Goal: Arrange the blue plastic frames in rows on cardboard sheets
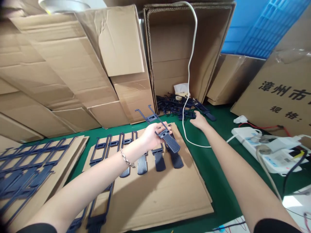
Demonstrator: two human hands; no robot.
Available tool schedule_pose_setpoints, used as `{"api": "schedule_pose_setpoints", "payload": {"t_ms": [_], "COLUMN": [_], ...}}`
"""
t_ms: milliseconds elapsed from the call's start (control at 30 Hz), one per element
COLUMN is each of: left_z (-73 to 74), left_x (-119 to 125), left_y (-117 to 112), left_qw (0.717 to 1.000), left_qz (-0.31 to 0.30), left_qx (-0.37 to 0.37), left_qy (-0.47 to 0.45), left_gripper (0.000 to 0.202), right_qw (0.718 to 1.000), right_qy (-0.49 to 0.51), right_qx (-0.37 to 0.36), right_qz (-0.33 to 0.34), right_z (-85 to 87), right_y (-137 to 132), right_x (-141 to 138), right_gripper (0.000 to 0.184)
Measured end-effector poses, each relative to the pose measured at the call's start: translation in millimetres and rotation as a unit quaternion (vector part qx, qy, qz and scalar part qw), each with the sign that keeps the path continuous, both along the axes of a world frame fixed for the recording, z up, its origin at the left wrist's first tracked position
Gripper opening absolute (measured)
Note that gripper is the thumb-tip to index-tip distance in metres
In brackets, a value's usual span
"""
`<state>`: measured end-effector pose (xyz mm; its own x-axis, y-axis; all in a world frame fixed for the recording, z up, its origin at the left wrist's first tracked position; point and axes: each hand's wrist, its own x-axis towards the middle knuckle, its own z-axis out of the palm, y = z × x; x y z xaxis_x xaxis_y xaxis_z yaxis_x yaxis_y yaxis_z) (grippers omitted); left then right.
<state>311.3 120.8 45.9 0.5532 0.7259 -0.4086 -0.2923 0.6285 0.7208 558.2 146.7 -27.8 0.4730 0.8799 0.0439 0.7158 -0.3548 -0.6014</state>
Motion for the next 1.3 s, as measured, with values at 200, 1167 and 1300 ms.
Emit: {"api": "schedule_pose_setpoints", "payload": {"t_ms": [200, 1167, 1300], "left_z": [5.5, -10.0, 18.0], "left_x": [-28.1, 12.5, -49.5], "left_y": [3.8, -8.6, -3.6], "left_qw": [1.000, 0.984, 0.971], "left_qz": [-0.015, 0.101, 0.168], "left_qx": [0.006, 0.148, 0.170], "left_qy": [0.019, 0.013, 0.026], "left_gripper": [0.014, 0.015, 0.021], "right_qw": [0.996, 0.946, 0.951], "right_qy": [-0.085, -0.134, -0.084], "right_qx": [-0.026, 0.166, 0.296], "right_qz": [-0.024, 0.245, 0.039], "right_z": [-38.6, 56.8, 35.9], "right_y": [32.4, -91.5, -32.8], "right_x": [14.6, -124.4, -39.3], "right_gripper": [0.066, 0.039, 0.047]}}
